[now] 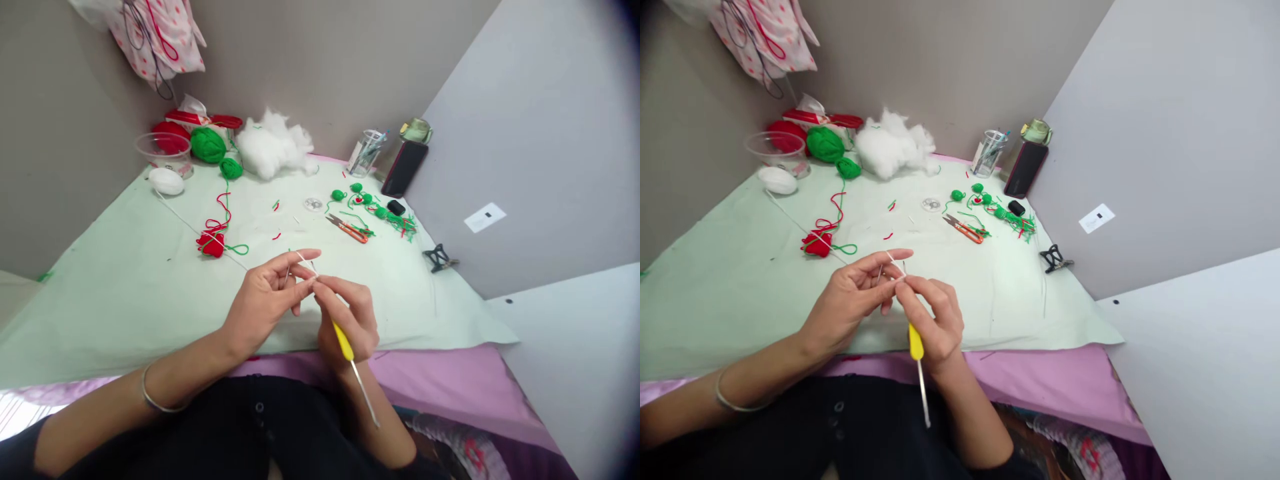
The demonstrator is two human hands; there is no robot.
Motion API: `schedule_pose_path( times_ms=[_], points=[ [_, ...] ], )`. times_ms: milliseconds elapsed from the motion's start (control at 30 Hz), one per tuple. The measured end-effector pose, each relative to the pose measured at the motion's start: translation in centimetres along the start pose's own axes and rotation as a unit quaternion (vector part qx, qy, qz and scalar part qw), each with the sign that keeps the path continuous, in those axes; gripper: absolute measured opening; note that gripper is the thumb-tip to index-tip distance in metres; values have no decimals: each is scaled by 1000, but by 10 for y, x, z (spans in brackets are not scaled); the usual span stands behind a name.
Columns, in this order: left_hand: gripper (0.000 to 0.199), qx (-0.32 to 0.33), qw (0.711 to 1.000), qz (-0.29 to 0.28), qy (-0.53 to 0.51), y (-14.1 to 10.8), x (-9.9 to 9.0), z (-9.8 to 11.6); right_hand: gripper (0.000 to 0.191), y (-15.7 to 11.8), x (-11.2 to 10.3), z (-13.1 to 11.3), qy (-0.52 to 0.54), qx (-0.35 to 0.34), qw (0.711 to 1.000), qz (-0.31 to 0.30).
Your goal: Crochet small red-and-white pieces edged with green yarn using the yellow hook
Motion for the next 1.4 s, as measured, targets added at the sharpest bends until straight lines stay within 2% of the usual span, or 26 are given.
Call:
schedule_pose_path(
  times_ms=[133,200,267,333,400,500,600,700,767,867,1000,1133,1300,1367,1400],
  points=[
    [39,4,1000,-12,-24,0,3,5,48,4,-4,3,23,44,999,18],
    [41,-33,996,-34,-70,0,6,7,47,6,-6,2,29,29,999,22],
    [41,-100,986,-62,-120,0,10,5,45,9,-7,2,46,13,999,16],
    [39,-164,971,-85,-151,-1,13,3,39,13,-7,9,104,56,993,-18],
    [39,-185,966,-87,-157,-1,12,2,29,15,-7,19,193,150,969,-43],
    [42,-129,983,-59,-113,2,6,7,21,17,-12,27,281,245,928,-14],
    [37,-43,998,-27,-25,1,-1,15,18,16,-17,27,301,285,910,12],
    [35,-17,999,-39,6,-1,1,17,18,14,-14,25,338,321,884,16],
    [36,-38,996,-72,-25,-2,7,14,17,15,-9,24,347,317,883,6],
    [30,-66,990,-101,-72,-1,15,10,17,16,-5,22,306,277,911,0],
    [26,-70,990,-78,-92,0,17,8,21,14,-2,22,292,271,917,2],
    [39,-83,988,-69,-108,-1,16,9,20,14,-3,21,302,254,919,-6],
    [53,-119,980,-103,-118,0,18,11,19,15,-4,25,361,279,890,-13],
    [52,-112,983,-99,-108,0,17,10,20,15,-5,24,338,276,899,-18],
    [51,-96,987,-86,-99,0,16,10,21,15,-6,21,300,263,917,-24]
  ],
)
Point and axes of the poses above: each hand's wrist, its own y-axis towards the middle knuckle, its own x-axis out of the palm, z = x × y, the point moved 5 cm from there along y, towards the middle knuckle, and after that the axes turned 1 degree about y, right-handed, at the moved point
